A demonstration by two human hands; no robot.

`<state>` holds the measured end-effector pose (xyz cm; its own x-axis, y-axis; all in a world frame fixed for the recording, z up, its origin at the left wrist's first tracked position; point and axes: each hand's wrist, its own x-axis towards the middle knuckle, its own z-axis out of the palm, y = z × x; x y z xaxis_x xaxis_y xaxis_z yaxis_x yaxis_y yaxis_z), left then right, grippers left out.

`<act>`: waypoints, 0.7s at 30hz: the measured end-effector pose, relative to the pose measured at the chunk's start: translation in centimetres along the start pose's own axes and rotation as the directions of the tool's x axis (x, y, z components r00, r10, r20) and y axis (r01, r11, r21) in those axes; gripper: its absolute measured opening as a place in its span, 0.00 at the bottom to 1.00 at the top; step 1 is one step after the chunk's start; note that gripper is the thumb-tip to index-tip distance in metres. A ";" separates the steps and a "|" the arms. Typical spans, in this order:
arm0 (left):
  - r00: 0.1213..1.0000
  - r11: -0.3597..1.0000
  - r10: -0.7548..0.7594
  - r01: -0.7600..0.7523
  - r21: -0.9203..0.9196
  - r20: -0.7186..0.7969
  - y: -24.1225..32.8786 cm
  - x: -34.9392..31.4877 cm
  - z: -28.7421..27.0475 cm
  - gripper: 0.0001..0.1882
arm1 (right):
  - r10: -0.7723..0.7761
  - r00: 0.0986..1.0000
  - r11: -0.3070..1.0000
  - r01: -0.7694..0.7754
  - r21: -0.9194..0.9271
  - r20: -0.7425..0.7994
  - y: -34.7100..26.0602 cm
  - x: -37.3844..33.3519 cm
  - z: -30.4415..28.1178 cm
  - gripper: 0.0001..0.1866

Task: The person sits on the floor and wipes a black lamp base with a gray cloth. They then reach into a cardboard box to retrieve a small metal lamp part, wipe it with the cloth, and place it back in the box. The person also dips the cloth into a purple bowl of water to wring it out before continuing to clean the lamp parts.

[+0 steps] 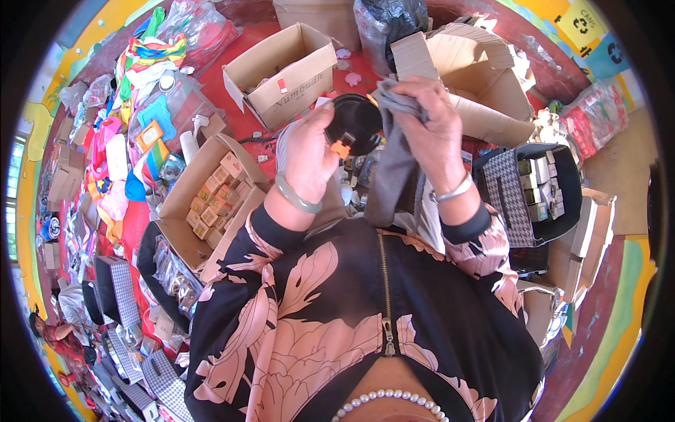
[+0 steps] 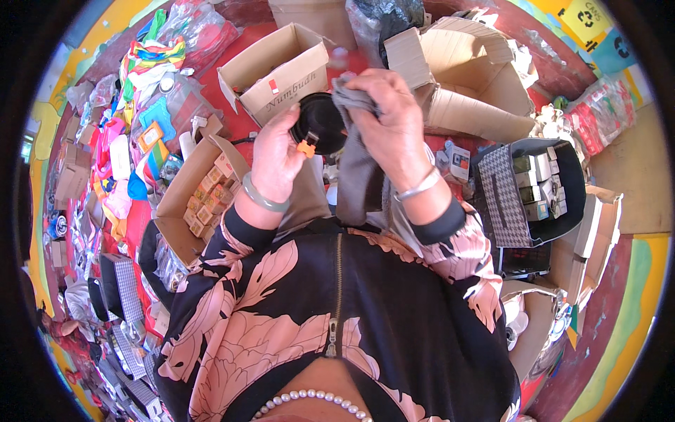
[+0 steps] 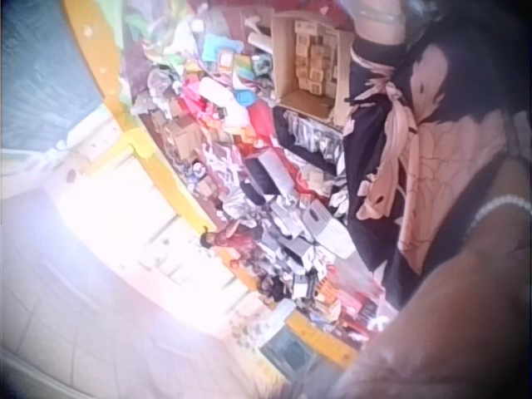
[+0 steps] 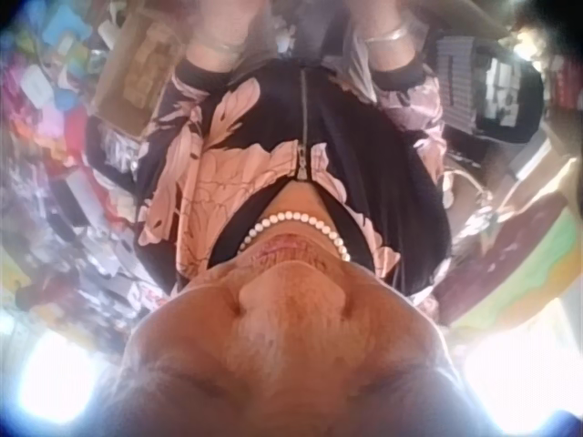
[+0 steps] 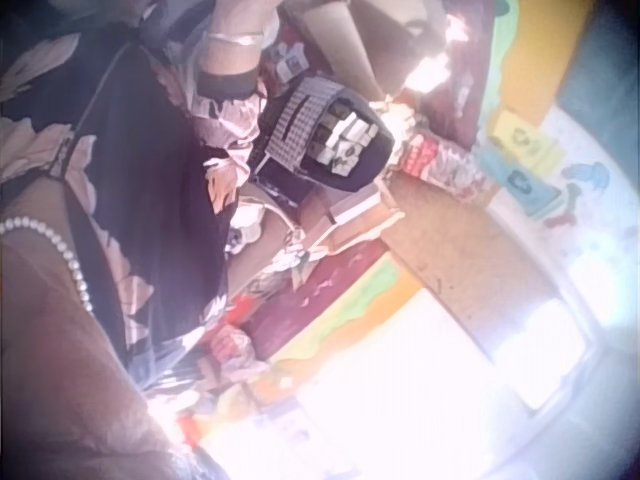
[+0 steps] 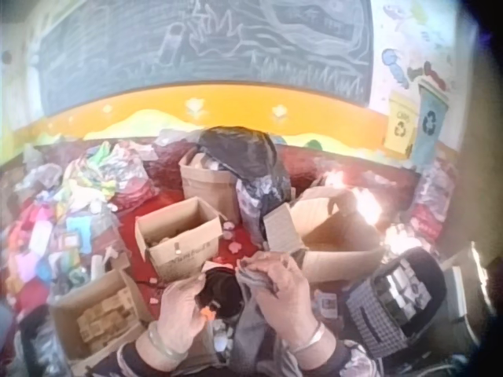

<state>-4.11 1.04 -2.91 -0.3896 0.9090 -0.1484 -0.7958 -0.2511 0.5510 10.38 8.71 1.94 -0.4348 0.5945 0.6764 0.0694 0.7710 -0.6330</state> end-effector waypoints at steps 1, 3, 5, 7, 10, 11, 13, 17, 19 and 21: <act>0.999 1.000 -0.015 0.014 0.010 0.034 -0.3 -0.2 0.2 0.13 | -0.045 0.999 0.999 0.045 0.004 -0.013 -0.1 0.2 0.7 0.15; 1.000 0.999 0.023 -0.023 0.028 -0.016 -0.2 -0.1 0.3 0.12 | -0.087 0.995 0.991 0.091 -0.097 0.044 0.0 -0.9 1.9 0.16; 0.995 0.997 0.069 -0.066 0.049 -0.071 0.2 0.1 0.1 0.12 | -0.169 0.978 0.981 0.179 -0.075 0.122 -0.4 -2.1 2.2 0.16; 0.988 0.997 0.076 -0.075 0.010 -0.132 0.9 1.1 -1.3 0.13 | -0.132 0.958 0.991 0.131 0.019 0.253 -0.7 -3.2 1.8 0.15; 0.985 0.986 0.098 -0.116 -0.123 -0.144 2.0 1.8 -1.8 0.14 | 0.027 0.924 0.987 -0.085 0.136 0.382 0.6 -4.4 0.9 0.14; 0.985 0.985 0.088 -0.108 -0.133 -0.148 2.2 1.9 -2.0 0.14 | 0.085 0.928 0.988 -0.127 0.092 0.362 0.4 -4.2 0.9 0.13; 0.985 0.984 0.096 -0.116 -0.135 -0.145 2.2 1.9 -2.2 0.14 | 0.202 0.929 0.977 -0.214 0.003 0.309 -0.6 -3.5 0.5 0.12; 0.992 0.987 0.121 -0.125 -0.099 -0.046 0.6 0.4 -0.3 0.14 | 0.056 0.993 0.998 -0.058 0.009 0.102 -1.7 -2.9 2.4 0.11; 0.989 0.988 0.143 -0.141 -0.059 0.027 0.0 0.1 -0.1 0.16 | -0.035 0.994 0.994 0.045 -0.098 0.102 -1.7 -2.9 2.9 0.10; 0.984 0.980 0.181 -0.180 -0.080 -0.002 -0.1 -0.2 0.3 0.17 | -0.028 0.991 0.974 0.056 -0.219 0.128 -1.7 -2.9 2.8 0.10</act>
<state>-3.80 0.94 -2.73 -0.5277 0.8481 -0.0480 -0.7471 -0.4365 0.5013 8.98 4.99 -0.02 -0.5478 0.5385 0.6403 0.2398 0.8343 -0.4965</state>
